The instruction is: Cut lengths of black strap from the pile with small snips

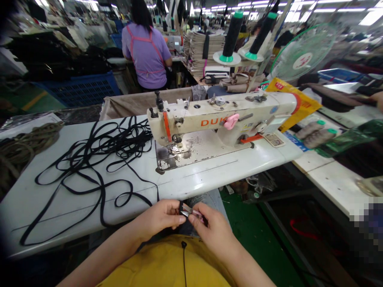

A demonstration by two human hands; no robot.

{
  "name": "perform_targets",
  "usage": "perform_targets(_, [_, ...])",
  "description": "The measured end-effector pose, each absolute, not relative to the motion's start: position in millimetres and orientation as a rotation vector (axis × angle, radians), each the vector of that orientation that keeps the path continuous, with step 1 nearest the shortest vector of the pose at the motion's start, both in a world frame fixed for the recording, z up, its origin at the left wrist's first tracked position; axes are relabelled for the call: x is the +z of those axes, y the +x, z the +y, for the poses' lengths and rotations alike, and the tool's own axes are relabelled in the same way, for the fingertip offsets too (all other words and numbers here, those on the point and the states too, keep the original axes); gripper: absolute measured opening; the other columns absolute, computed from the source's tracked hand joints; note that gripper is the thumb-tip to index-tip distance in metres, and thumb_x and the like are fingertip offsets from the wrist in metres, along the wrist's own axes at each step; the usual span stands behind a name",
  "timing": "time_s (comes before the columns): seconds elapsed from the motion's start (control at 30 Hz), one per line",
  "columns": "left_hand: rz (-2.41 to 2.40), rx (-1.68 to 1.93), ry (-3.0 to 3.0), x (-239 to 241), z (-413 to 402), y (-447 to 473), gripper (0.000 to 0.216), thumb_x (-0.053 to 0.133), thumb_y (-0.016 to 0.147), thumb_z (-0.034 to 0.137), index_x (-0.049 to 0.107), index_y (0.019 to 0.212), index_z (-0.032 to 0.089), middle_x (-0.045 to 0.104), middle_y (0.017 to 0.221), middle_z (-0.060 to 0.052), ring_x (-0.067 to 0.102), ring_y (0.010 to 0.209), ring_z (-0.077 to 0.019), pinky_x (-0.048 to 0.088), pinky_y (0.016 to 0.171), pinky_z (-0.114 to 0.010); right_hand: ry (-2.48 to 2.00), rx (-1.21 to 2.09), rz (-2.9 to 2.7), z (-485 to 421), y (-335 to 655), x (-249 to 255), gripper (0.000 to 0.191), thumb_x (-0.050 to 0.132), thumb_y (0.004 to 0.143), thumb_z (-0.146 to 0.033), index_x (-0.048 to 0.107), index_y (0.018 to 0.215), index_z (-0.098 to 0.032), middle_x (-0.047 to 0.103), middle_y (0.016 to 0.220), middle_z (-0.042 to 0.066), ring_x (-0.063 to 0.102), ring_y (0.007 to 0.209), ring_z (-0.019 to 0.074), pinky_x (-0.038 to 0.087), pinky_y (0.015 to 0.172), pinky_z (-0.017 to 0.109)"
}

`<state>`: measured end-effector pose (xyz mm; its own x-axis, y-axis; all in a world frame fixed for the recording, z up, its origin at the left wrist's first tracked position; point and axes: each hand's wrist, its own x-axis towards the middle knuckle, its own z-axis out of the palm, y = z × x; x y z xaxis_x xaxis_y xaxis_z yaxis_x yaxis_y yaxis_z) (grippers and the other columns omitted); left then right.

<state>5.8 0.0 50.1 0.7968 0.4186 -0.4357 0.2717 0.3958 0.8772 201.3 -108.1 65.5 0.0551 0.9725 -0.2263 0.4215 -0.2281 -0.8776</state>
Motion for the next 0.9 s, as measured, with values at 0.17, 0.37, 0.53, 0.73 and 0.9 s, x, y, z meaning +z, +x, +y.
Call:
perform_targets(0.17, [0.661,0.088,1.166,43,-2,6,0.051,0.082,0.076,0.050,0.073,0.106,0.011,0.060,0.073,-0.001,0.055,0.063,-0.0147,0.039,0.061,-0.027,-1.571,1.420,-0.932,-104,202,58,0.059,0.060,0.091,-0.081,0.056,0.082,-0.023,0.032,0.061,-0.008,0.031,0.054,0.0115,0.026,0.053,0.025])
perform_targets(0.37, [0.681,0.117,1.182,45,0,6,0.042,0.080,0.077,0.049,0.070,0.094,0.012,0.060,0.071,-0.001,0.054,0.063,-0.0143,0.038,0.059,-0.026,-1.801,0.995,-1.433,-105,205,71,0.041,0.055,0.101,-0.058,0.058,0.082,-0.023,0.056,0.073,-0.001,0.052,0.068,0.0162,0.038,0.062,0.027])
perform_targets(0.53, [0.683,0.139,1.179,45,0,5,0.045,0.080,0.077,0.052,0.068,0.094,0.012,0.060,0.072,-0.001,0.054,0.063,-0.0146,0.037,0.059,-0.026,-1.841,0.817,-1.483,-107,204,67,0.026,0.061,0.100,-0.049,0.069,0.101,-0.024,0.071,0.082,0.001,0.064,0.071,0.0187,0.049,0.064,0.027])
perform_targets(0.73, [0.690,0.100,1.178,42,-1,9,0.044,0.082,0.073,0.054,0.061,0.082,0.016,0.058,0.068,0.000,0.054,0.063,-0.0152,0.037,0.059,-0.027,-1.646,0.602,-1.705,-97,205,61,0.030,0.057,0.095,-0.022,0.077,0.116,-0.028,0.081,0.104,0.003,0.077,0.092,0.0216,0.060,0.082,0.032])
perform_targets(0.9, [0.765,0.098,1.248,36,-2,7,0.041,0.085,0.069,0.051,0.063,0.078,0.018,0.057,0.071,0.001,0.049,0.065,-0.0144,0.034,0.059,-0.027,-1.592,0.459,-1.908,-104,209,53,0.029,0.056,0.096,-0.024,0.079,0.110,-0.033,0.080,0.091,0.003,0.078,0.079,0.0226,0.063,0.069,0.033])
